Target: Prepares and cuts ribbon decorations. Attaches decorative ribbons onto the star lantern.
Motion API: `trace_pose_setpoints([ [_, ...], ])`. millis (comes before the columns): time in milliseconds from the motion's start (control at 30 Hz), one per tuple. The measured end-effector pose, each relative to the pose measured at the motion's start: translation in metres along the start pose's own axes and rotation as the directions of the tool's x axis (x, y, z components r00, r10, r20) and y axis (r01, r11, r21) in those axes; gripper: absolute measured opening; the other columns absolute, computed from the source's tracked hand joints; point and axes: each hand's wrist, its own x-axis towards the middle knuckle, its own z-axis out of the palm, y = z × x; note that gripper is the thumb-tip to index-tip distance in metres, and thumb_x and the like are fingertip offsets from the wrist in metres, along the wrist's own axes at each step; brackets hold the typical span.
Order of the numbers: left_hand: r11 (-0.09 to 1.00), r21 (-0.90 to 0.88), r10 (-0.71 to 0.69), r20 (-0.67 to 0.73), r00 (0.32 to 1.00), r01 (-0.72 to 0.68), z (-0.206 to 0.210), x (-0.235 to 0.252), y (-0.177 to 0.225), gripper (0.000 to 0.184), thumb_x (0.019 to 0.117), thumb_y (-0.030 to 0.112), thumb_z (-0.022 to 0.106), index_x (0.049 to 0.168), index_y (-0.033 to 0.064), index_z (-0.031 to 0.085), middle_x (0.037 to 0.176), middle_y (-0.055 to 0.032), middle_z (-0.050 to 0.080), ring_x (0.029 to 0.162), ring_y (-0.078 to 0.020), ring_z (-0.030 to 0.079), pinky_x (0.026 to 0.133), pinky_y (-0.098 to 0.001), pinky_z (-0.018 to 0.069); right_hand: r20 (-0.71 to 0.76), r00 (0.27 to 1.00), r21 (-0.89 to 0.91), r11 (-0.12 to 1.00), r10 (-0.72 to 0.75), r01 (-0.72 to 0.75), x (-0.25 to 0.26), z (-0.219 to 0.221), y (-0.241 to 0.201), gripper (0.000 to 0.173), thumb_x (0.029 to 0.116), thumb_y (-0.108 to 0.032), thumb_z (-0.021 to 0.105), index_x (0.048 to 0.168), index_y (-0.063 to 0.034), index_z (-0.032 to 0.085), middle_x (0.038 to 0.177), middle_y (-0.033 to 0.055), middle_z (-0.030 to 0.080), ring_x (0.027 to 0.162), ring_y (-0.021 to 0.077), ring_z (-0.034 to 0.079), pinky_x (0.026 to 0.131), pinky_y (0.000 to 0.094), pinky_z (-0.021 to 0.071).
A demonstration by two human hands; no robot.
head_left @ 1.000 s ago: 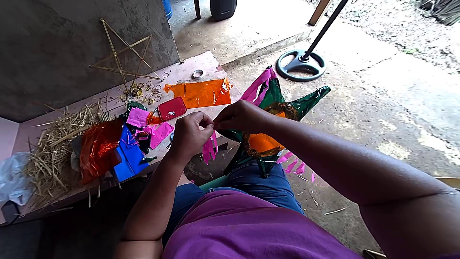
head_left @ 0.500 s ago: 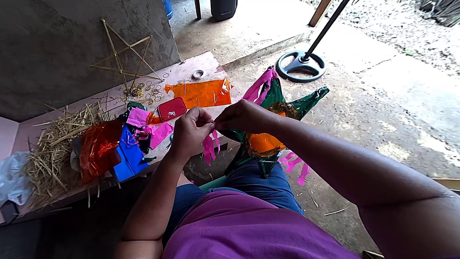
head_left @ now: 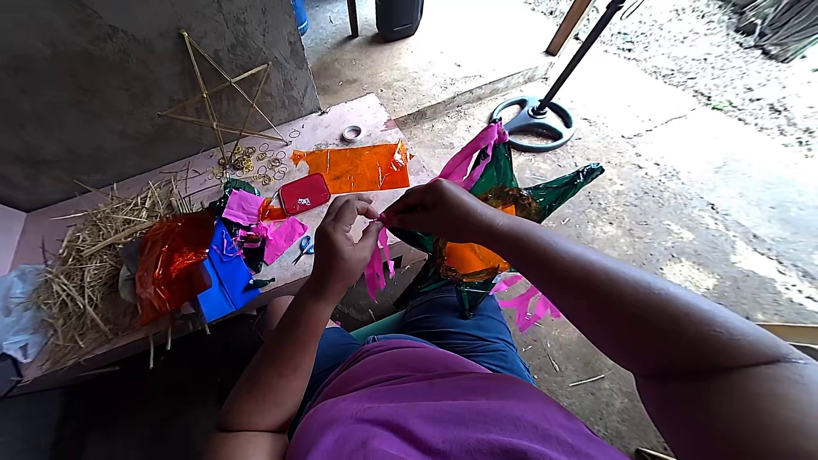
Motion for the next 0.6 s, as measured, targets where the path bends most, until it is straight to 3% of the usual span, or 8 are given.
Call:
trace_pose_setpoints([
  [100,0.994,0.091,0.059,-0.01,0.998,-0.058,0.002,0.0,0.008,0.006,0.0831,-0.002,0.072,0.085,-0.0015,0.066,0.128,-0.0216,0.06,0.12,-0.0261,0.062,0.1,-0.0359,0.0535,-0.006,1.0,0.009,1.0,-0.007,0.007,0.0,0.001,-0.001,0.012,0.0989,-0.013,0.067,0.102,-0.0087,0.078,0.092,0.0008,0.075,0.08,0.0027,0.067,0.076,0.0244,0.0545],
  [233,0.978,0.199,0.063,0.007,0.998,-0.063,0.006,0.002,0.01,0.01,0.0851,0.002,0.075,0.082,-0.0004,0.066,0.132,-0.022,0.06,0.122,-0.0297,0.061,0.102,-0.0391,0.0522,-0.028,0.999,-0.007,0.999,-0.033,0.033,-0.001,0.005,0.0,0.012,0.0986,-0.013,0.068,0.102,-0.0078,0.078,0.095,0.003,0.074,0.082,0.0055,0.068,0.079,0.0262,0.0556],
  [400,0.895,0.44,0.08,0.017,0.997,-0.079,0.018,0.005,0.013,0.01,0.0823,0.003,0.073,0.078,-0.0019,0.065,0.126,-0.0226,0.066,0.11,-0.0325,0.068,0.091,-0.0409,0.0569,-0.098,0.987,-0.141,0.984,-0.126,0.111,-0.004,0.013,0.004,0.015,0.0988,-0.014,0.066,0.103,-0.0079,0.079,0.094,0.0061,0.073,0.084,0.0128,0.068,0.078,0.0338,0.0558],
  [500,0.872,0.485,0.05,0.054,0.997,-0.07,0.018,0.005,0.013,0.017,0.0829,0.007,0.075,0.079,-0.0038,0.062,0.129,-0.0259,0.062,0.107,-0.0359,0.067,0.085,-0.0433,0.0582,-0.13,0.983,-0.152,0.982,-0.131,0.111,-0.003,0.018,0.002,0.015,0.0985,-0.013,0.066,0.102,-0.0072,0.079,0.094,0.0077,0.073,0.087,0.0162,0.07,0.08,0.037,0.0569],
  [600,0.875,0.482,0.046,0.007,0.999,-0.044,0.018,0.002,0.007,0.014,0.0873,0.006,0.069,0.083,-0.0043,0.061,0.129,-0.0266,0.06,0.104,-0.0343,0.068,0.081,-0.0403,0.0584,-0.134,0.983,-0.163,0.981,-0.129,0.106,-0.004,0.017,0.0,0.017,0.0999,-0.016,0.064,0.101,-0.0078,0.079,0.093,0.0071,0.073,0.085,0.0157,0.068,0.079,0.0371,0.0556],
])
